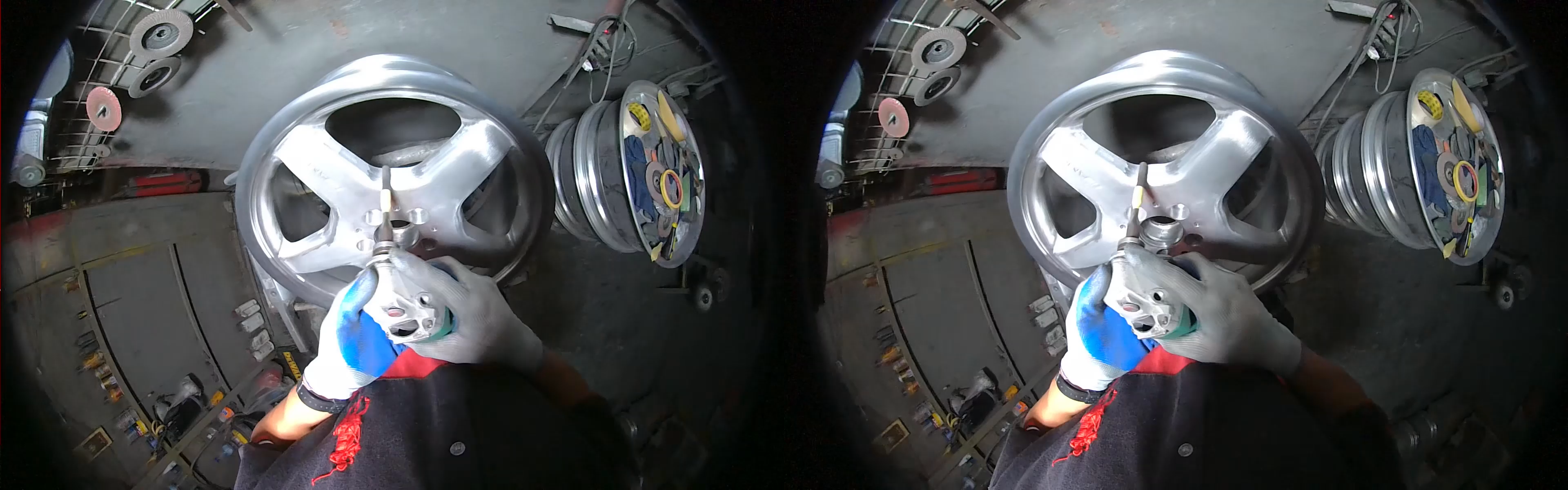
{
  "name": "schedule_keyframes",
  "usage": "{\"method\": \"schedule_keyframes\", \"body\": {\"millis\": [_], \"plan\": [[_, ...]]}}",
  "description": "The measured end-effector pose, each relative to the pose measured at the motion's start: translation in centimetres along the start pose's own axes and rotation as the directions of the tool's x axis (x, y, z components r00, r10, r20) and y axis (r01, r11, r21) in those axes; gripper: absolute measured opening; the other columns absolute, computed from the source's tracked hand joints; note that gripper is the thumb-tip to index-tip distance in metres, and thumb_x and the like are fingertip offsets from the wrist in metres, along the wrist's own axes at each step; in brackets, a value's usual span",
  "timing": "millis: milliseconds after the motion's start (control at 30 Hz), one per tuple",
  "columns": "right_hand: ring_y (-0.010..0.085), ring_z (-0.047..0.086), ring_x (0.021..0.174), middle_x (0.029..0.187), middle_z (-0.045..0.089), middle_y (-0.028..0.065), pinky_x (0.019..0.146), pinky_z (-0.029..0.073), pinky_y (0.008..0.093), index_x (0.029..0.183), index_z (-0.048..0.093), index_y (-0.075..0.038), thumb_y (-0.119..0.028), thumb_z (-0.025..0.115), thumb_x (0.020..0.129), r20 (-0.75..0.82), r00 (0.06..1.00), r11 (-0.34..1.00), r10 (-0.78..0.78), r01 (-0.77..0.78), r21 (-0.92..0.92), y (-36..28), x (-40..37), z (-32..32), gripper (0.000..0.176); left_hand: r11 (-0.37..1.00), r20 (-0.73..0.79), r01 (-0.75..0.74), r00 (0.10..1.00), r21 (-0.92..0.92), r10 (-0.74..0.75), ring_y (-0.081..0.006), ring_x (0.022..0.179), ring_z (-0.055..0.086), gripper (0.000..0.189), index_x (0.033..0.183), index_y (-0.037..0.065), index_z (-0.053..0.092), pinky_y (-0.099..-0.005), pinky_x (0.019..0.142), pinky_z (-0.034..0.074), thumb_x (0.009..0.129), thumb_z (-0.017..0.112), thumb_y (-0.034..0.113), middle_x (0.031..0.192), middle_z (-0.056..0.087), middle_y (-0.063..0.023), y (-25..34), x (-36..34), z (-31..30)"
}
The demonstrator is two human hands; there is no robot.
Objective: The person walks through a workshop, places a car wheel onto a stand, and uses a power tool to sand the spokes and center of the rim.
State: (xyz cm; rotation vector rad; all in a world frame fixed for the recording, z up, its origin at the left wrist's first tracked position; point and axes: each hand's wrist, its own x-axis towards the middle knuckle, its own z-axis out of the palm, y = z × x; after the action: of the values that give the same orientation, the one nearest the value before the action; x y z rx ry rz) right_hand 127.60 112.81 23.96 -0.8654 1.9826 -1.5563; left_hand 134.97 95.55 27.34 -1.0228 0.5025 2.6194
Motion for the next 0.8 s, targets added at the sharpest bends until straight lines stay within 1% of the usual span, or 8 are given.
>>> {"method": "schedule_keyframes", "body": {"millis": [133,267,333,600,667,700,767,800], "plan": [[0.0287,0.068,0.095,0.113,0.060,0.0149,0.080,0.055,0.0360,0.144,0.048,-0.009,-0.021,0.087,0.069,-0.008,0.998,0.997,-0.061,0.061,0.052,0.3,1.0,0.8,0.085,0.999,-0.023,-0.050,0.998,0.015,0.051,-0.0323,0.123,0.058,0.054,0.139,0.009,0.050,-0.0507,0.102,0.047,0.099,0.047,0.045,0.137,0.057,-0.0144,0.7,-0.4,0.0],[0.0284,0.068,0.094,0.112,0.060,0.0146,0.080,0.055,0.0358,0.144,0.048,-0.008,-0.020,0.087,0.069,-0.046,0.994,0.993,-0.097,0.099,0.060,1.0,0.6,0.9,0.085,1.000,-0.025,-0.019,0.999,0.024,0.020,-0.0329,0.123,0.058,0.053,0.139,0.009,0.051,-0.0510,0.103,0.046,0.099,0.047,0.045,0.137,0.058,-0.0142,0.6,-0.3,0.0],[0.0366,0.064,0.100,0.117,0.056,0.0210,0.084,0.054,0.0433,0.150,0.040,-0.014,-0.024,0.082,0.070,0.024,0.999,0.993,-0.024,0.021,0.118,1.3,-0.5,0.5,0.091,0.997,-0.023,0.001,1.000,0.082,0.001,-0.0330,0.123,0.057,0.054,0.139,0.009,0.051,-0.0524,0.103,0.045,0.099,0.048,0.045,0.137,0.057,-0.0133,-0.1,0.0,-0.2],[0.0363,0.063,0.104,0.118,0.057,0.0213,0.088,0.052,0.0451,0.149,0.042,-0.018,-0.026,0.082,0.068,-0.018,0.995,0.995,0.093,-0.094,-0.040,0.3,-2.5,-0.8,0.091,0.993,0.000,0.112,0.994,0.043,-0.112,-0.0328,0.122,0.057,0.056,0.139,0.008,0.049,-0.0533,0.102,0.045,0.098,0.051,0.045,0.136,0.058,-0.0131,-1.3,0.8,-0.2],[0.0337,0.067,0.098,0.114,0.061,0.0190,0.082,0.055,0.0397,0.140,0.051,-0.005,-0.024,0.087,0.065,-0.033,0.998,0.997,0.049,-0.051,-0.063,0.2,-1.6,-0.2,0.085,0.997,-0.006,0.077,0.997,-0.019,-0.078,-0.0315,0.114,0.063,0.048,0.134,0.004,0.052,-0.0488,0.097,0.050,0.097,0.058,0.035,0.126,0.063,-0.0149,-0.8,0.3,-0.3],[0.0337,0.067,0.098,0.114,0.061,0.0190,0.082,0.055,0.0397,0.140,0.051,-0.005,-0.024,0.087,0.065,-0.030,0.998,0.997,0.046,-0.048,-0.061,0.3,-1.3,0.1,0.085,0.997,-0.008,0.073,0.997,-0.020,-0.074,-0.0315,0.114,0.063,0.048,0.134,0.004,0.052,-0.0488,0.097,0.050,0.097,0.058,0.035,0.126,0.063,-0.0149,-0.5,0.0,-0.3],[0.0388,0.064,0.099,0.116,0.056,0.0225,0.085,0.054,0.0456,0.151,0.038,-0.021,-0.026,0.081,0.070,0.019,1.000,1.000,-0.001,0.001,0.024,0.6,-0.9,0.7,0.091,1.000,-0.020,0.024,1.000,-0.018,-0.025,-0.0314,0.114,0.063,0.049,0.135,0.004,0.052,-0.0486,0.097,0.050,0.097,0.057,0.036,0.126,0.063,-0.0149,-0.1,-0.5,-0.2],[0.0388,0.064,0.099,0.116,0.056,0.0225,0.085,0.054,0.0456,0.151,0.038,-0.021,-0.026,0.081,0.070,0.021,1.000,1.000,-0.002,0.002,0.027,0.6,-0.5,0.9,0.091,1.000,-0.034,0.012,0.999,-0.027,-0.013,-0.0315,0.114,0.063,0.050,0.135,0.004,0.052,-0.0484,0.097,0.050,0.097,0.057,0.036,0.127,0.062,-0.0149,0.2,-0.7,-0.3]]}}
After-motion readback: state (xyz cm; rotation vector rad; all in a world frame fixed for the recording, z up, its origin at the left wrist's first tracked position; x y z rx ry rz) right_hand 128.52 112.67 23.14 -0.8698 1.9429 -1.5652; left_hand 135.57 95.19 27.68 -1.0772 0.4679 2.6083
